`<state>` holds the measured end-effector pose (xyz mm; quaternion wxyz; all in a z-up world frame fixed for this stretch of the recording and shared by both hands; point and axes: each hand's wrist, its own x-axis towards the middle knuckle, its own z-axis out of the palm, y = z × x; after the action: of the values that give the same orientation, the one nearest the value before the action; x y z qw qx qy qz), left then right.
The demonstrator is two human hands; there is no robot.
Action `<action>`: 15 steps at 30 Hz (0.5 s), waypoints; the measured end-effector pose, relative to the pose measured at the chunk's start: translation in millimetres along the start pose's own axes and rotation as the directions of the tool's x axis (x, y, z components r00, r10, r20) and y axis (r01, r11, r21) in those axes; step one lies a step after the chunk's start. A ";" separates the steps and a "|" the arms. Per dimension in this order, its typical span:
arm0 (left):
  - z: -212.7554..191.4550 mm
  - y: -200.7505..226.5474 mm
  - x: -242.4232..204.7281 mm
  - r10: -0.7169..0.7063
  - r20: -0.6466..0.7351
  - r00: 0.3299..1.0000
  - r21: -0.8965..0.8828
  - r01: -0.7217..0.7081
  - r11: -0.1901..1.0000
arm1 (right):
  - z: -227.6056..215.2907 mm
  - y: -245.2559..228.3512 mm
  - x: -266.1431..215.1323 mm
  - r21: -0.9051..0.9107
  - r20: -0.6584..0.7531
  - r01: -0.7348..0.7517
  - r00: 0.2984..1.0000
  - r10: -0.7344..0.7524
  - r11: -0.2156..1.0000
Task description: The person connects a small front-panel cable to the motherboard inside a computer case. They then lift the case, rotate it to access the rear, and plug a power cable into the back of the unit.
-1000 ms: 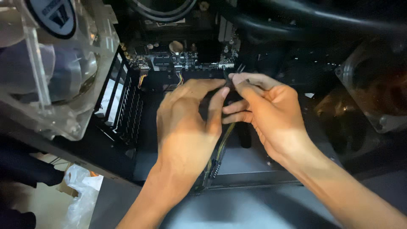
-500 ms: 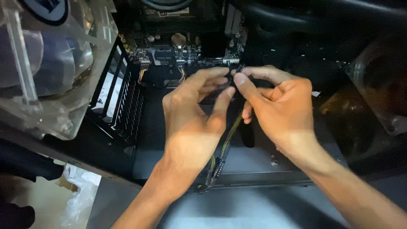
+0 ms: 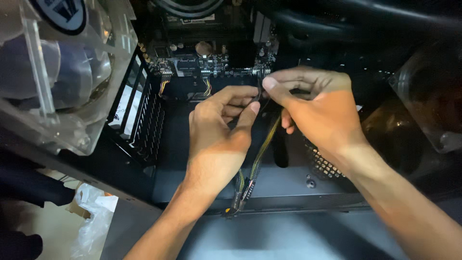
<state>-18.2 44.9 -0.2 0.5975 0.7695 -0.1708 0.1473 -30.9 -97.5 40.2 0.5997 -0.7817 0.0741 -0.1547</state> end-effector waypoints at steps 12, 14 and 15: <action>-1.8 0.3 -2.8 0.014 0.014 1.000 -0.039 -0.013 0.999 | 3.1 -0.5 0.0 -0.052 -0.004 0.026 1.000 -0.026 0.998; -1.9 2.0 -3.1 -0.010 0.017 1.000 -0.035 0.010 0.999 | 3.7 -8.2 -3.3 -0.074 -0.011 -0.028 1.000 0.027 0.997; -1.8 2.6 -3.3 -0.034 0.020 0.999 -0.032 0.034 0.999 | 4.1 -11.8 -5.0 -0.098 -0.020 -0.082 0.997 0.080 0.992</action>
<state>-22.3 46.4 1.1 0.6106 0.7639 -0.1660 0.1268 -35.0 -89.1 49.9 0.5656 -0.8053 0.1180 -0.1325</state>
